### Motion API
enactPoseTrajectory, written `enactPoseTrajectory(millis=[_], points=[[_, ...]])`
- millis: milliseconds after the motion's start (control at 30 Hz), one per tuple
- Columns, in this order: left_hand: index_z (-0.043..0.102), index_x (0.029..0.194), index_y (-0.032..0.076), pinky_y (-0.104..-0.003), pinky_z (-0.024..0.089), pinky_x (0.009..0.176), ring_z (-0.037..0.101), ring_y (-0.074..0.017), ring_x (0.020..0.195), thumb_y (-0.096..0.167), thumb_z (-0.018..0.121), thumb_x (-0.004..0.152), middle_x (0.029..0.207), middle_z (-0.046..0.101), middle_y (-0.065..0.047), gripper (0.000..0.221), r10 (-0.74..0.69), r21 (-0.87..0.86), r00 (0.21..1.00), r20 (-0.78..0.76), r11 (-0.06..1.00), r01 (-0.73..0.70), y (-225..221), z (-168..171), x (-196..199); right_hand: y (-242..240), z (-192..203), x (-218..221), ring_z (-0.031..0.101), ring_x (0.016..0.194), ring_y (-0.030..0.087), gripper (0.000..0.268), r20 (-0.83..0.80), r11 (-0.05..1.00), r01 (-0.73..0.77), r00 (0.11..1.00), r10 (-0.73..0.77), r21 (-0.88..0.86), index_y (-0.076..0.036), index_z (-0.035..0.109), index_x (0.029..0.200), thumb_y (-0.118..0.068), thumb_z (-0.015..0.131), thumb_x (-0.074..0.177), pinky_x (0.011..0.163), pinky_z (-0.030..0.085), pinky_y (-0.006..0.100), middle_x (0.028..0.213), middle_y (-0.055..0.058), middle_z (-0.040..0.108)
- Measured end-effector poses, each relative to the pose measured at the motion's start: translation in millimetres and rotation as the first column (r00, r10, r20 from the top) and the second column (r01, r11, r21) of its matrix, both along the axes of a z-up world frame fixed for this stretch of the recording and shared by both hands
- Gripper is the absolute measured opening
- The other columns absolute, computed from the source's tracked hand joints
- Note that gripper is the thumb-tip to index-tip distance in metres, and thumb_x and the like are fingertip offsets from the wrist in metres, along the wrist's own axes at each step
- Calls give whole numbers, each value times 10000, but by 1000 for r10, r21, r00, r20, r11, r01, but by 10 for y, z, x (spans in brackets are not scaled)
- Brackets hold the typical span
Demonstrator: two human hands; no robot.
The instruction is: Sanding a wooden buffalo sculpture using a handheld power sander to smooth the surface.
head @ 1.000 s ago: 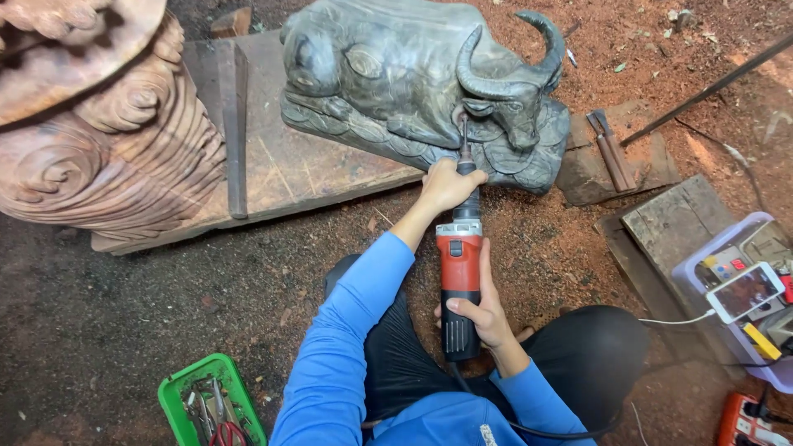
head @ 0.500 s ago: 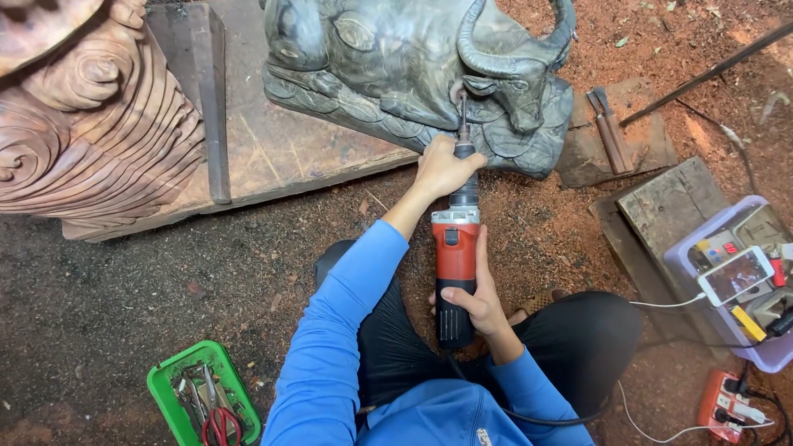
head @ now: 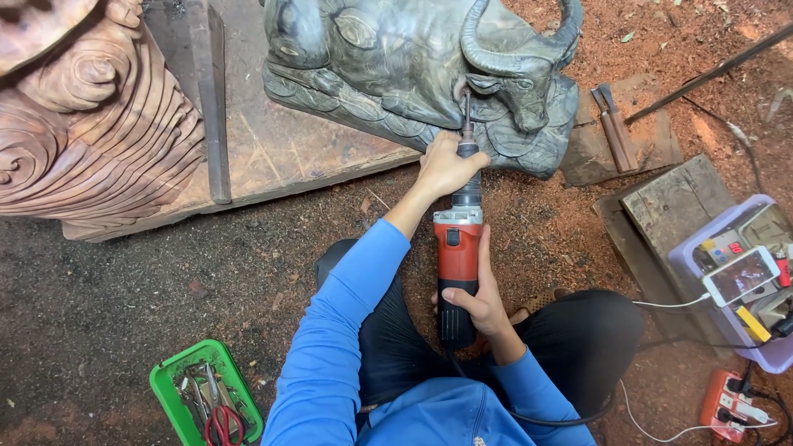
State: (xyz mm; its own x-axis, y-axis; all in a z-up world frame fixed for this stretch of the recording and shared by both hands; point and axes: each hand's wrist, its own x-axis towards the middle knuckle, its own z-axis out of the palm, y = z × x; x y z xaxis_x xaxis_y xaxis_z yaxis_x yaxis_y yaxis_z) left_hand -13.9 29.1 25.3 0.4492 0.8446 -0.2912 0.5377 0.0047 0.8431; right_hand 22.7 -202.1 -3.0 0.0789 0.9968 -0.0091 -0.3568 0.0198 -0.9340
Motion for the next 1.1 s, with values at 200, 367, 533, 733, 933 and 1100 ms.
enactPoseTrajectory(millis=[200, 367, 533, 733, 933, 1100], points=[[617, 1251, 52, -463, 446, 1014, 575, -345, 1252, 544, 668, 741, 1303, 548, -80, 710, -22, 9, 997, -68, 1000, 22, 0, -138, 57, 0, 98, 23, 770, 626, 376, 1192, -18, 1000, -14, 1000, 13, -10, -238, -206, 1589, -68, 705, 838, 481, 675, 433, 819, 289, 702], [645, 1234, 46, -469, 449, 1013, 582, -347, 1241, 534, 680, 725, 1303, 553, -81, 706, -18, 3, 999, -43, 1000, 18, 30, -119, 43, 29, 72, -10, 772, 645, 372, 1185, -26, 1000, -3, 1000, 2, -28, -250, -188, 1595, -72, 706, 837, 488, 670, 431, 836, 291, 704], [689, 1158, 14, -474, 462, 989, 616, -363, 1178, 447, 729, 712, 1252, 559, -92, 623, 0, -7, 999, 35, 1000, 0, 35, -188, 6, 3, 92, 6, 788, 721, 336, 1209, 105, 997, 45, 994, -39, -57, -200, -142, 1613, -95, 745, 799, 568, 677, 419, 947, 287, 710], [726, 1032, 21, -478, 499, 958, 648, -362, 1116, 352, 780, 700, 1195, 579, -109, 471, 65, -95, 979, 195, 994, -48, 18, -412, 38, -57, -81, 263, 779, 767, 354, 1279, 238, 993, 27, 971, 1, -114, -186, -146, 1621, -68, 779, 746, 632, 674, 441, 1062, 303, 661], [733, 1092, -16, -436, 528, 873, 683, -295, 1002, 295, 814, 708, 1116, 621, -130, 501, 133, -160, 918, 373, 984, -77, 2, -455, 6, -73, 135, 288, 615, 1175, 456, 1301, 468, 977, 12, 879, 92, -214, -143, -121, 1642, -205, 809, 734, 892, 475, 613, 1401, 358, 470], [744, 1164, -27, -362, 519, 815, 629, -205, 958, 250, 824, 687, 1127, 656, -148, 557, 246, -253, 829, 502, 959, -131, -85, -408, -131, -109, 164, 269, 673, 1105, 449, 1263, 538, 960, 4, 829, 153, -280, -169, -42, 1660, -170, 808, 726, 841, 512, 582, 1324, 337, 586]])
